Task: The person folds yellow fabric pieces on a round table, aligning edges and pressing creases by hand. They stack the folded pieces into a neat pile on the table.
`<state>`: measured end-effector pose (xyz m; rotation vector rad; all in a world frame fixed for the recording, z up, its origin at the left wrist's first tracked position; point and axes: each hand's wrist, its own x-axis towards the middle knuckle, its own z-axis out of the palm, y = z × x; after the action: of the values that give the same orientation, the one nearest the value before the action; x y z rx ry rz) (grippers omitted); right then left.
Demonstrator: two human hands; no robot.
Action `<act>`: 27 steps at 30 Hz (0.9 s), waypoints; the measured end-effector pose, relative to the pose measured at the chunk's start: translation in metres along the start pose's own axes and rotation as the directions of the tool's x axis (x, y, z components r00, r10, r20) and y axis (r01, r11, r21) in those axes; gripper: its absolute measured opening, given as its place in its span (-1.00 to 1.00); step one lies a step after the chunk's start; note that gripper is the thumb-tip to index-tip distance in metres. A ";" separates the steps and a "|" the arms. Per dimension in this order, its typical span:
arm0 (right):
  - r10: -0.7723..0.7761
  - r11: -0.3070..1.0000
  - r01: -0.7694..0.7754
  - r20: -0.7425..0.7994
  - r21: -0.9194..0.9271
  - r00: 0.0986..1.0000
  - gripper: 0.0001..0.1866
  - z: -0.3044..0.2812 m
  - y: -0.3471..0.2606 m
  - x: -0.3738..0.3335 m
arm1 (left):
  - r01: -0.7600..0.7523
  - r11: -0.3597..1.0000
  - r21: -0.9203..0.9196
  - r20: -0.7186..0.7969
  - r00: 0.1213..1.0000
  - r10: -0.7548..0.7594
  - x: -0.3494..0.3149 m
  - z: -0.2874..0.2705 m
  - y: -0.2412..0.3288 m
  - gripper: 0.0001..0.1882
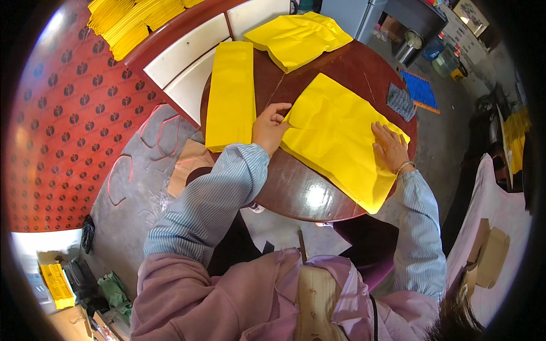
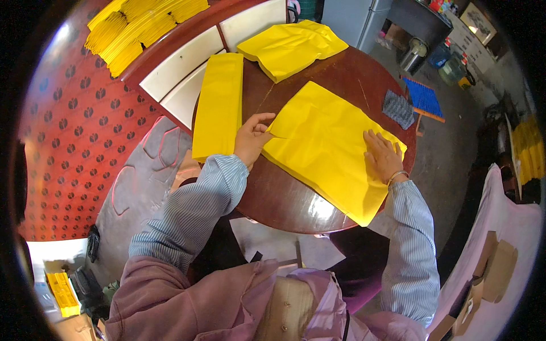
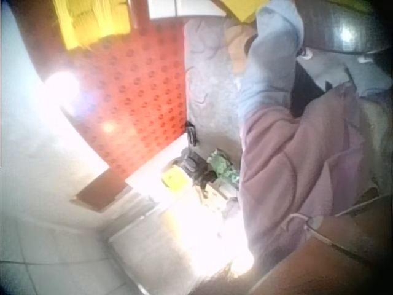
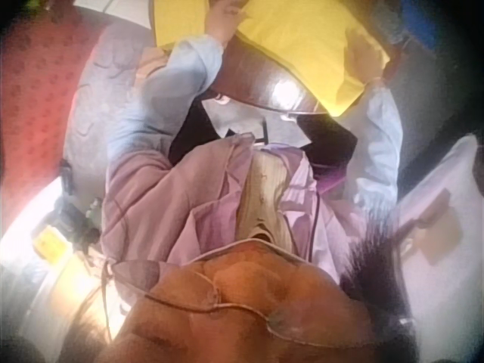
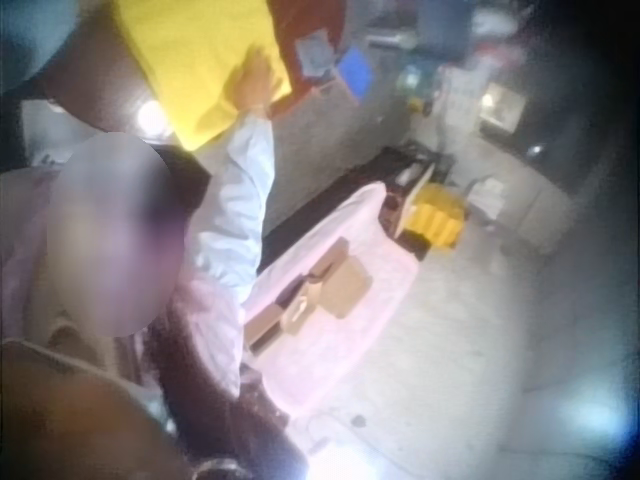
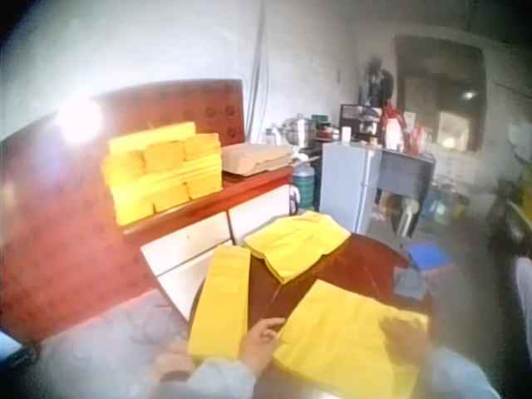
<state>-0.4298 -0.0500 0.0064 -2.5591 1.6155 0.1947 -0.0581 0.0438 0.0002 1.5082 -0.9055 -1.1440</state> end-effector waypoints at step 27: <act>-0.029 0.999 0.028 -0.014 -0.025 0.999 -0.34 0.001 0.002 -0.001 | -0.451 0.489 0.747 0.384 0.893 0.236 0.047 -0.018 0.048 -0.75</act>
<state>-0.4325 -0.0497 0.0052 -2.6060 1.5905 0.1948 -0.0279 -0.0064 0.0374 1.7839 -2.0308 -0.5703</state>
